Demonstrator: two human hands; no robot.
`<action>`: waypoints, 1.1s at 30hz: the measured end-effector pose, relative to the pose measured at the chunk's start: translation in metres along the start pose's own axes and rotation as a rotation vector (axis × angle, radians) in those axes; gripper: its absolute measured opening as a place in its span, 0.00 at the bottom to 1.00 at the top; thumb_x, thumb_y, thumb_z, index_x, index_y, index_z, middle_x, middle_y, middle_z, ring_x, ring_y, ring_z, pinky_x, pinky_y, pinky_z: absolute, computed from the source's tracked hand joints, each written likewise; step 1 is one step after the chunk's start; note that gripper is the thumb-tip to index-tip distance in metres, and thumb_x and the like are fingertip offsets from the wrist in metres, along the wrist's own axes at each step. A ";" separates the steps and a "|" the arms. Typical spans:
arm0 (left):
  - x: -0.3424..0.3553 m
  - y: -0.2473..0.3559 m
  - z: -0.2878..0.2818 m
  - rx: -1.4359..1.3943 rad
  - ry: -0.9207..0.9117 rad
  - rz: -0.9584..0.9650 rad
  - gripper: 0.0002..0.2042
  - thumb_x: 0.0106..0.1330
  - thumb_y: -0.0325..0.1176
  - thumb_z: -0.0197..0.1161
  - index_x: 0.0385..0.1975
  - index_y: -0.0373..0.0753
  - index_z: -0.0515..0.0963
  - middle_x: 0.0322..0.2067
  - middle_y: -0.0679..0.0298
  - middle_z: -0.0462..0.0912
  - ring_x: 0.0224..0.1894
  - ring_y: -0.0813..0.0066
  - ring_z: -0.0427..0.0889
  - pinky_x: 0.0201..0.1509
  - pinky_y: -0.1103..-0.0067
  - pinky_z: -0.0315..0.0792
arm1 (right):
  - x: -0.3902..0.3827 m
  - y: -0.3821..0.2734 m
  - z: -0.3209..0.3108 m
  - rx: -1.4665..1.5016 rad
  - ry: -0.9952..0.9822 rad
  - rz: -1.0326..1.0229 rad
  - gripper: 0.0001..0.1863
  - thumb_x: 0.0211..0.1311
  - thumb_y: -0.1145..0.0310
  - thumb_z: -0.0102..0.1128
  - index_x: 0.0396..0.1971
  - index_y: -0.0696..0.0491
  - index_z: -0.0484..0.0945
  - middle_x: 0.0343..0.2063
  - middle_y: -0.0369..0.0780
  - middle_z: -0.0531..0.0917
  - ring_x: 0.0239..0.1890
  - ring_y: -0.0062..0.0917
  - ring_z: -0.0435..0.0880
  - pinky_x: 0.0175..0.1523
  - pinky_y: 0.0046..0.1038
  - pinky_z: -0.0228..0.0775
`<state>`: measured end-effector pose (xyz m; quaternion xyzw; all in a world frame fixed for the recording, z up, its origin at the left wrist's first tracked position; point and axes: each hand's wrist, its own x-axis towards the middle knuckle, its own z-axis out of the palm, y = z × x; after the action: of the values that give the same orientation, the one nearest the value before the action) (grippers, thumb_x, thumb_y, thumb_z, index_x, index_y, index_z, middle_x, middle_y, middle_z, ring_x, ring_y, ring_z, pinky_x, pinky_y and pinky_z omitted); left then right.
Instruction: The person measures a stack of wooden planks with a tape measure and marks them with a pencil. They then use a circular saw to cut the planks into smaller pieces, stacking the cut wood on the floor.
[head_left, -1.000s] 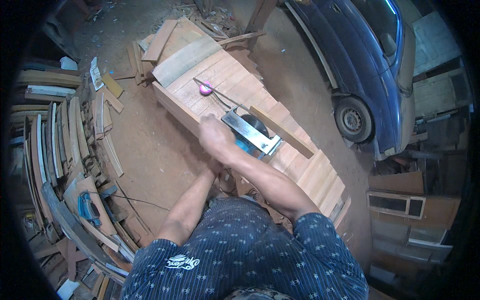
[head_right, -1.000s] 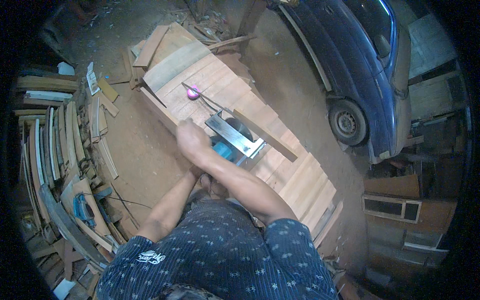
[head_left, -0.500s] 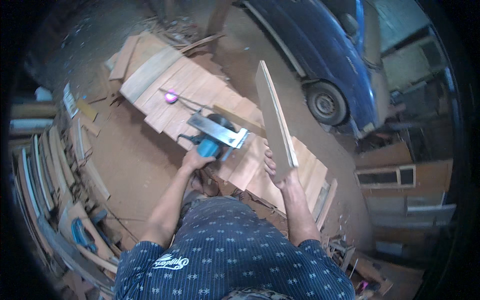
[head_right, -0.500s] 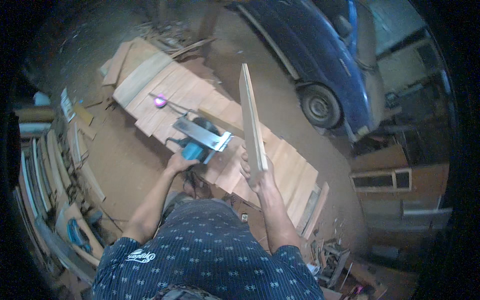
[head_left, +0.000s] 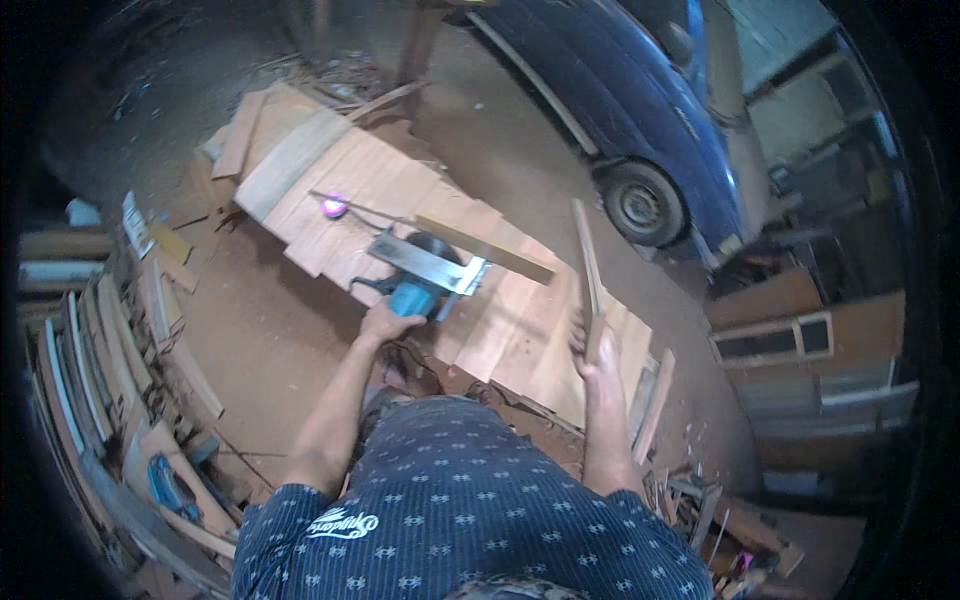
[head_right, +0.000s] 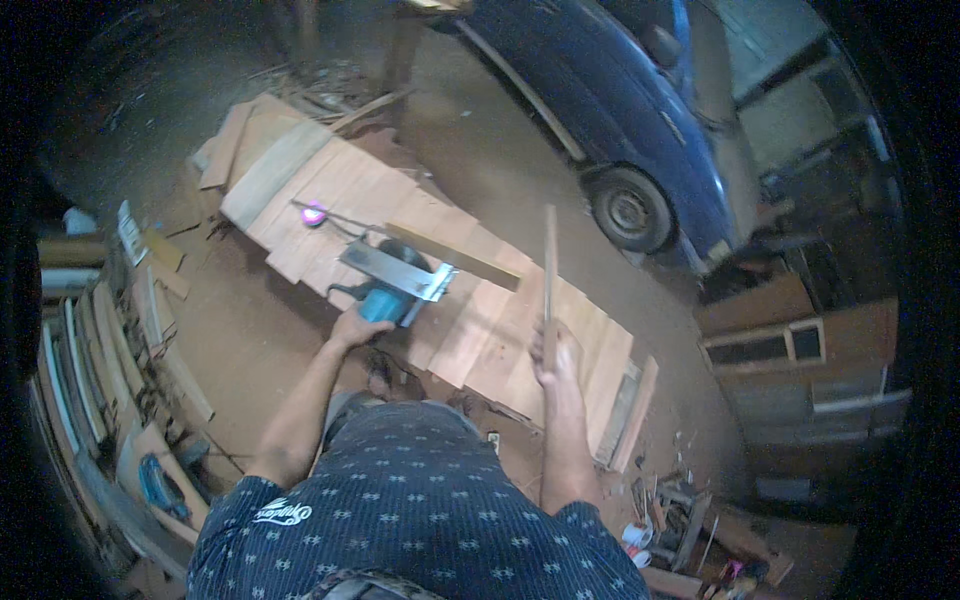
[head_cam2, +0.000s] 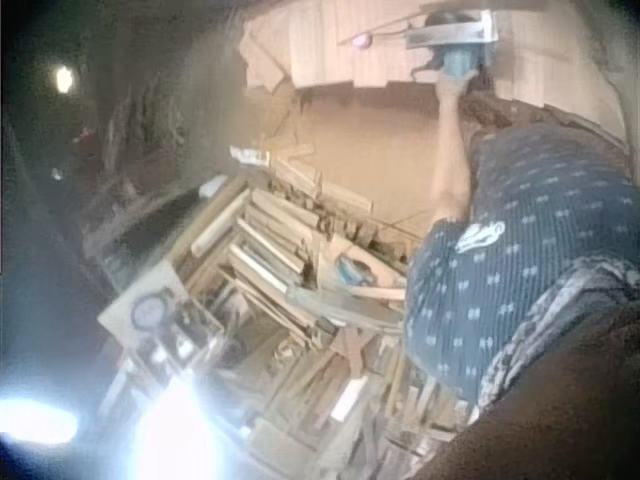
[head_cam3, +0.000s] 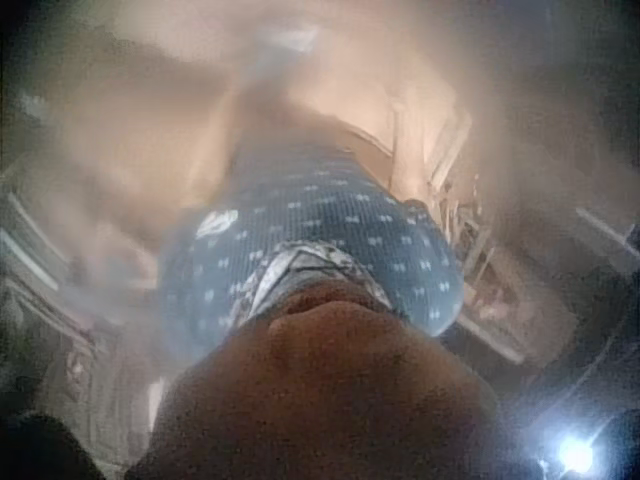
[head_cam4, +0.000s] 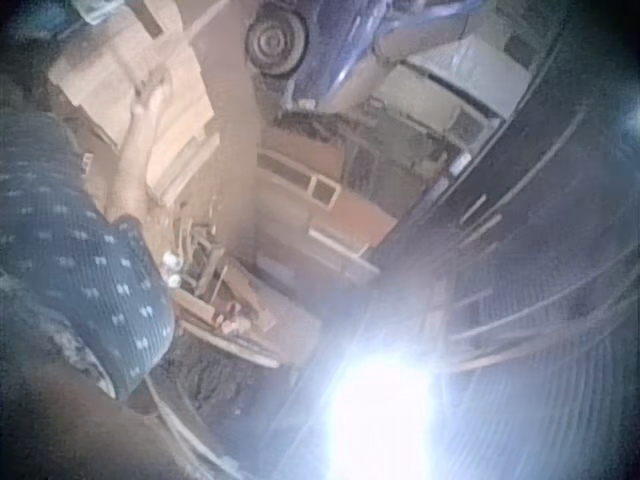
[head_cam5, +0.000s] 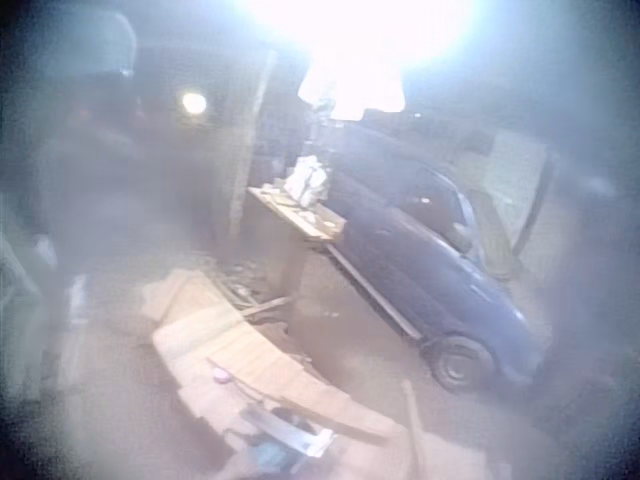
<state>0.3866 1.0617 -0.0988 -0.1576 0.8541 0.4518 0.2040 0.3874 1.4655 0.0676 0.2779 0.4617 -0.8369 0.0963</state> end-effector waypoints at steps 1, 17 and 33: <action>-0.016 0.023 -0.011 0.030 -0.006 -0.018 0.46 0.38 0.63 0.77 0.55 0.34 0.77 0.52 0.46 0.82 0.55 0.52 0.81 0.59 0.64 0.74 | -0.004 0.006 -0.012 -0.284 0.131 -0.034 0.13 0.73 0.65 0.46 0.43 0.59 0.74 0.30 0.41 0.77 0.23 0.23 0.76 0.23 0.25 0.70; -0.004 -0.008 -0.006 -0.047 0.013 -0.045 0.48 0.40 0.63 0.76 0.56 0.30 0.73 0.53 0.45 0.80 0.56 0.55 0.81 0.60 0.67 0.73 | -0.003 0.156 0.124 -0.385 -0.234 0.288 0.23 0.78 0.56 0.46 0.47 0.64 0.75 0.40 0.46 0.83 0.37 0.27 0.84 0.44 0.28 0.80; 0.229 0.001 -0.078 -1.256 0.180 -0.414 0.13 0.70 0.42 0.62 0.34 0.37 0.80 0.24 0.65 0.72 0.18 0.77 0.62 0.19 0.76 0.58 | 0.021 0.165 0.147 -0.537 -0.118 0.280 0.12 0.74 0.66 0.53 0.42 0.61 0.77 0.30 0.38 0.81 0.27 0.20 0.80 0.35 0.23 0.77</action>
<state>0.1713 0.9775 -0.1705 -0.4441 0.3944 0.8001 0.0838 0.3843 1.2545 -0.0011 0.2540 0.6173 -0.6782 0.3073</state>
